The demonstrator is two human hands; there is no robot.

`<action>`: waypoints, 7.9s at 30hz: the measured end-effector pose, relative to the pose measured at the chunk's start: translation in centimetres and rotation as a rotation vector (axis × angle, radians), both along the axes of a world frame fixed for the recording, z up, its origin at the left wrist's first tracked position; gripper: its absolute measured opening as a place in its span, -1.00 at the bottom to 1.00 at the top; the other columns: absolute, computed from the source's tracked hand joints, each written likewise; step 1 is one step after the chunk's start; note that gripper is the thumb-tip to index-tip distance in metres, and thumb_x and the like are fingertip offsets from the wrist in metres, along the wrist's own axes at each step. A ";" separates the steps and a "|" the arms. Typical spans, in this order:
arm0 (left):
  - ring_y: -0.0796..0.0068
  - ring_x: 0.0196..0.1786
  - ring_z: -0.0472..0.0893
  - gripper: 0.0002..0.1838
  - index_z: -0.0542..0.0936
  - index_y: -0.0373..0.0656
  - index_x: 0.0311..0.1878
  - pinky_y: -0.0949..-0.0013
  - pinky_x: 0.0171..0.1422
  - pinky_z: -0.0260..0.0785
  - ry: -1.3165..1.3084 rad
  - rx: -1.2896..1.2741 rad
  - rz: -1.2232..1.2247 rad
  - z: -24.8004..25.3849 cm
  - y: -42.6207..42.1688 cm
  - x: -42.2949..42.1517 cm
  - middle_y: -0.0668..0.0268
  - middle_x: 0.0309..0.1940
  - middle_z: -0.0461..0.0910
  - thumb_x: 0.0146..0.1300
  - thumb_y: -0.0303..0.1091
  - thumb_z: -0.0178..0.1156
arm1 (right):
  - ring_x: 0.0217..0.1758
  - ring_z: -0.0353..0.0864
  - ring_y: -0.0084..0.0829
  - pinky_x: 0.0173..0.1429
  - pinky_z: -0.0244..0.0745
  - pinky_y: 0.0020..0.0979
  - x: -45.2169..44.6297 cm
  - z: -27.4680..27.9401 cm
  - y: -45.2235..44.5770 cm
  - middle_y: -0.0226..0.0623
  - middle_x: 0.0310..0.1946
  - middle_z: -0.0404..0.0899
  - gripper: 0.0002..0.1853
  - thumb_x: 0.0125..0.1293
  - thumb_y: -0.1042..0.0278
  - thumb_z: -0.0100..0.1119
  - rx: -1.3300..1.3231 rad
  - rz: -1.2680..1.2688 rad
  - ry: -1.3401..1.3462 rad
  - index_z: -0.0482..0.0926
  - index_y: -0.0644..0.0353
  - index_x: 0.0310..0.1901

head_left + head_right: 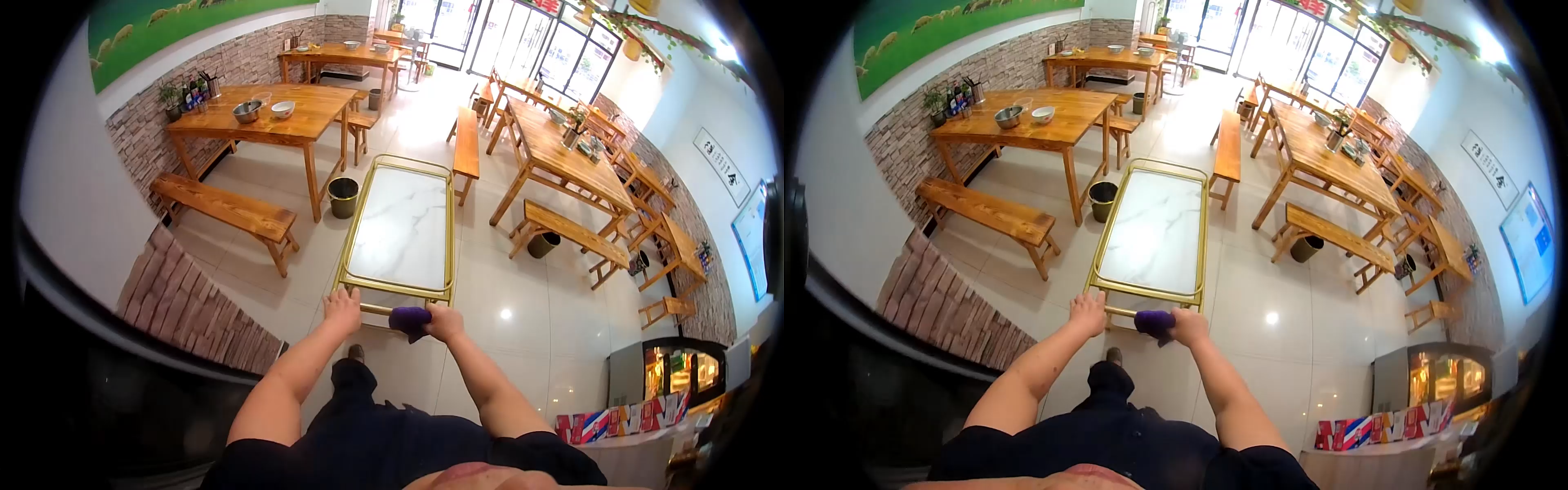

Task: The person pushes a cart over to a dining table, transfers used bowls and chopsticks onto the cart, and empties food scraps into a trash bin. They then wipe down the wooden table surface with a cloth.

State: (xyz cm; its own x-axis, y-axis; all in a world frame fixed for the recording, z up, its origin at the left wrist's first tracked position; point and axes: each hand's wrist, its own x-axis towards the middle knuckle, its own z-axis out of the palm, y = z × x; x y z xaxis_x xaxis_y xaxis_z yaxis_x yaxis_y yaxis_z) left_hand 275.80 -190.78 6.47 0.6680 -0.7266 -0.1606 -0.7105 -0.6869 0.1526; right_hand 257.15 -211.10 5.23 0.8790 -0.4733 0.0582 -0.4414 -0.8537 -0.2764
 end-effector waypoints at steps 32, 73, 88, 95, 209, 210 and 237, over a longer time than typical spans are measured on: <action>-0.04 0.15 0.39 -0.61 0.38 -0.14 0.13 -0.17 0.28 0.13 -0.065 -0.164 0.045 -0.9 -65.6 61.3 -0.01 0.01 0.43 0.21 -0.36 0.04 | -0.29 0.65 -0.07 -0.23 0.54 -0.12 62.1 1.9 -66.2 -0.18 -0.42 0.64 -0.76 0.02 0.12 0.26 0.019 0.059 0.044 0.56 0.04 -0.33; 0.09 0.08 0.43 -0.51 0.40 -0.09 0.14 0.00 0.14 0.22 -0.108 -0.172 -0.102 -0.2 -142.1 135.1 0.06 -0.08 0.44 0.11 -0.27 0.20 | -0.31 0.64 -0.08 -0.22 0.54 -0.11 135.0 1.6 -142.5 -0.18 -0.43 0.63 -0.77 0.01 0.15 0.26 0.014 0.018 0.062 0.54 0.07 -0.36; 0.18 0.04 0.49 -0.61 0.49 -0.08 0.03 -0.04 0.20 0.22 0.002 -0.136 -0.325 1.0 -162.0 158.0 0.15 -0.10 0.50 0.08 -0.31 0.15 | -0.30 0.61 -0.03 -0.22 0.51 -0.11 155.9 1.6 -163.7 -0.13 -0.44 0.60 -0.79 0.00 0.19 0.28 0.062 -0.004 0.047 0.54 0.11 -0.39; 0.21 0.07 0.47 -0.42 0.45 -0.01 0.19 0.10 0.19 0.20 0.182 -0.147 -0.387 0.5 -167.5 164.2 0.22 -0.08 0.51 0.09 -0.02 0.24 | -0.22 0.60 -0.08 -0.16 0.49 -0.14 161.6 2.2 -170.4 -0.16 -0.36 0.60 -0.69 -0.01 0.13 0.34 0.105 0.079 0.218 0.54 0.14 -0.33; 0.05 -0.02 0.56 -0.56 0.35 -0.50 0.08 0.08 0.11 0.59 1.329 -1.956 1.118 -10.7 -164.5 245.8 -0.03 -0.03 0.46 0.21 -0.38 0.09 | -0.44 0.61 -0.11 -0.33 0.48 -0.15 187.2 3.0 -167.1 -0.19 -0.55 0.61 -0.82 0.08 0.25 0.10 0.006 -0.797 0.075 0.64 0.09 -0.54; 0.06 -0.02 0.57 -0.56 0.36 -0.50 0.07 0.09 0.11 0.59 1.313 -1.957 1.116 -10.7 -164.6 245.8 -0.02 -0.03 0.46 0.21 -0.38 0.10 | -0.44 0.61 -0.12 -0.33 0.49 -0.16 187.2 3.0 -167.0 -0.19 -0.55 0.61 -0.82 0.08 0.25 0.10 0.005 -0.799 0.064 0.64 0.08 -0.54; 0.00 0.05 0.55 -0.50 0.31 -0.52 0.13 0.08 0.15 0.58 1.364 -1.937 1.051 -10.8 -163.0 245.8 -0.11 0.00 0.44 0.19 -0.39 0.09 | -0.36 0.64 -0.14 -0.25 0.51 -0.17 187.3 2.7 -167.3 -0.19 -0.49 0.64 -0.81 0.12 0.24 0.08 0.053 -0.867 0.154 0.66 0.06 -0.45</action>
State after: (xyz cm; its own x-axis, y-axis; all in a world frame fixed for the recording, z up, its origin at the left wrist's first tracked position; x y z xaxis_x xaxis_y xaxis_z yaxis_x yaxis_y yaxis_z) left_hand 521.58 -353.80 -4.29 0.8514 -0.2247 -0.4740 0.4728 0.7200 0.5079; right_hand 444.47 -378.43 7.93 0.2058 -0.9759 -0.0723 -0.9633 -0.1890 -0.1905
